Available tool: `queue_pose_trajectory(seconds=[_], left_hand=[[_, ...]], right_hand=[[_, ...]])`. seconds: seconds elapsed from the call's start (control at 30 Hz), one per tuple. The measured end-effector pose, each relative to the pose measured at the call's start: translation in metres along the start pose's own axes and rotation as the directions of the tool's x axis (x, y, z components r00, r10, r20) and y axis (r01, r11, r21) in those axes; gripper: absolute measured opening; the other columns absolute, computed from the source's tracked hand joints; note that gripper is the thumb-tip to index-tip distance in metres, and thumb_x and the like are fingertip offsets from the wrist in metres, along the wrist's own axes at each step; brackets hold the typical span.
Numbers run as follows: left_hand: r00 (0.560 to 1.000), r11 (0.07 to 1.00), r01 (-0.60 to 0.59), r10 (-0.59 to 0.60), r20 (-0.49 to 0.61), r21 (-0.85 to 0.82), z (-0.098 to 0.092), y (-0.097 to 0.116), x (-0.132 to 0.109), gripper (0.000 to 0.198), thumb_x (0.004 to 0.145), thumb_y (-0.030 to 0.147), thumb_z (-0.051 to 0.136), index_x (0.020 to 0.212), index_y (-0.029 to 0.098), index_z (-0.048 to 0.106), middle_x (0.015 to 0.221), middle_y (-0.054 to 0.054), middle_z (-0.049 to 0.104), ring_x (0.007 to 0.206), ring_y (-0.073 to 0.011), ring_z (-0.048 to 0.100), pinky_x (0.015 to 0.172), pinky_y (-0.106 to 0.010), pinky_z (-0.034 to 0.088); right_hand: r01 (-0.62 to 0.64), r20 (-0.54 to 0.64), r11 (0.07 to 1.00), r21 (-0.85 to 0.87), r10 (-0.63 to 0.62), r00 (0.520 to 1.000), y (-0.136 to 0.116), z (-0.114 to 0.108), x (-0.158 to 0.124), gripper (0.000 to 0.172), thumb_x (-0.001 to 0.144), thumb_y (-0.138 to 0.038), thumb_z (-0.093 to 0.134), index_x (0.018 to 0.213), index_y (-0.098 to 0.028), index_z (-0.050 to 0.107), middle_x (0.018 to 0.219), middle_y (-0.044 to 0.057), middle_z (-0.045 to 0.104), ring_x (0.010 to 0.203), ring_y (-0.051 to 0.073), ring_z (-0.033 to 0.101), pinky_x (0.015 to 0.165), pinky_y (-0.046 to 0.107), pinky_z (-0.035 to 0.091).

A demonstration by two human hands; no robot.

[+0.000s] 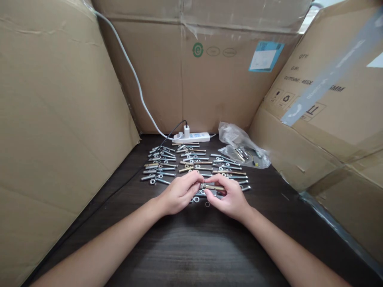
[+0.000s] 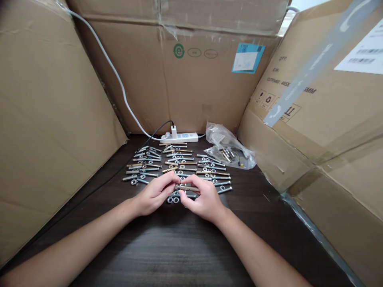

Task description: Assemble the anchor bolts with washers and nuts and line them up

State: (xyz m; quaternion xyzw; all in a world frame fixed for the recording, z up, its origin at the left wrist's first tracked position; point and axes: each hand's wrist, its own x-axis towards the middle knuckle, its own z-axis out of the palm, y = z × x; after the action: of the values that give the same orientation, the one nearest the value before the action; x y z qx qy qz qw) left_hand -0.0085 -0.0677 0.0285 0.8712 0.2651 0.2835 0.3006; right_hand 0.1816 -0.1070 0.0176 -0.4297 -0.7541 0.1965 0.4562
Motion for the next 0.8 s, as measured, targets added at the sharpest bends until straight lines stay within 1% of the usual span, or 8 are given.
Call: queue_pose_trajectory(seconds=[0.13, 0.33, 0.4, 0.5, 0.57, 0.7, 0.8], left_hand=[[1.000, 1.000, 0.021, -0.021, 0.015, 0.005, 0.0005, -0.0011, -0.0002, 0.021, 0.095, 0.024, 0.033, 0.096, 0.017, 0.053, 0.086, -0.002, 0.055, 0.078, -0.0143, 0.050, 0.072, -0.025, 0.039], [0.998, 0.999, 0.040, -0.041, 0.040, 0.017, 0.0013, -0.0028, 0.0000, 0.026, 0.095, 0.026, 0.033, 0.076, 0.017, 0.048, 0.074, 0.000, 0.052, 0.069, -0.0128, 0.047, 0.065, -0.023, 0.037], [0.998, 0.999, 0.050, -0.050, 0.026, 0.004, 0.0017, -0.0028, 0.0000, 0.025, 0.095, 0.026, 0.033, 0.078, 0.017, 0.049, 0.076, 0.000, 0.052, 0.071, -0.0129, 0.047, 0.066, -0.023, 0.037], [0.998, 0.998, 0.052, -0.053, -0.025, -0.037, 0.0018, -0.0023, -0.0009, 0.017, 0.093, 0.024, 0.034, 0.091, 0.018, 0.050, 0.082, 0.000, 0.053, 0.075, -0.0133, 0.048, 0.069, -0.024, 0.039], [0.998, 0.997, 0.052, -0.054, -0.038, -0.053, 0.0018, -0.0020, -0.0022, 0.013, 0.091, 0.023, 0.038, 0.095, 0.018, 0.048, 0.082, 0.000, 0.051, 0.073, -0.0128, 0.046, 0.067, -0.024, 0.039], [0.996, 0.996, 0.086, -0.086, -0.021, -0.037, 0.0023, -0.0011, -0.0043, 0.011, 0.086, 0.023, 0.046, 0.096, 0.019, 0.047, 0.080, 0.002, 0.049, 0.067, -0.0117, 0.044, 0.057, -0.022, 0.036], [0.996, 0.996, 0.086, -0.086, -0.017, -0.012, 0.0027, -0.0003, -0.0040, 0.010, 0.086, 0.023, 0.046, 0.094, 0.019, 0.048, 0.079, 0.001, 0.050, 0.067, -0.0116, 0.044, 0.058, -0.022, 0.036]], right_hand=[[-0.001, 0.003, 1.000, 0.006, 0.001, 1.000, 0.0007, 0.0000, -0.0009, 0.018, 0.076, -0.021, 0.063, 0.094, -0.019, 0.061, 0.073, -0.001, 0.063, 0.055, 0.010, 0.057, 0.048, 0.019, 0.045], [-0.007, 0.005, 1.000, 0.020, 0.007, 1.000, -0.0005, 0.0001, -0.0016, 0.018, 0.077, -0.022, 0.063, 0.094, -0.018, 0.061, 0.076, 0.001, 0.065, 0.059, 0.011, 0.059, 0.049, 0.019, 0.047], [-0.008, 0.005, 1.000, 0.021, 0.008, 1.000, -0.0013, 0.0000, -0.0011, 0.017, 0.077, -0.022, 0.063, 0.093, -0.018, 0.061, 0.075, 0.001, 0.064, 0.058, 0.011, 0.059, 0.049, 0.018, 0.047], [-0.008, -0.003, 1.000, 0.013, 0.008, 1.000, -0.0020, 0.0000, -0.0001, 0.016, 0.076, -0.022, 0.063, 0.092, -0.018, 0.061, 0.075, 0.000, 0.064, 0.057, 0.010, 0.058, 0.049, 0.018, 0.046], [-0.007, -0.009, 1.000, 0.015, 0.007, 1.000, -0.0020, 0.0000, 0.0005, 0.016, 0.077, -0.021, 0.063, 0.093, -0.018, 0.061, 0.076, 0.000, 0.065, 0.057, 0.010, 0.059, 0.050, 0.018, 0.047], [0.002, -0.016, 1.000, 0.014, -0.002, 1.000, -0.0020, -0.0004, 0.0004, 0.016, 0.076, -0.021, 0.063, 0.092, -0.018, 0.060, 0.076, 0.000, 0.065, 0.059, 0.011, 0.060, 0.052, 0.018, 0.048], [0.009, -0.013, 1.000, 0.007, -0.009, 1.000, -0.0024, -0.0007, -0.0001, 0.015, 0.076, -0.020, 0.063, 0.091, -0.019, 0.060, 0.075, 0.000, 0.065, 0.059, 0.011, 0.060, 0.054, 0.019, 0.048]])
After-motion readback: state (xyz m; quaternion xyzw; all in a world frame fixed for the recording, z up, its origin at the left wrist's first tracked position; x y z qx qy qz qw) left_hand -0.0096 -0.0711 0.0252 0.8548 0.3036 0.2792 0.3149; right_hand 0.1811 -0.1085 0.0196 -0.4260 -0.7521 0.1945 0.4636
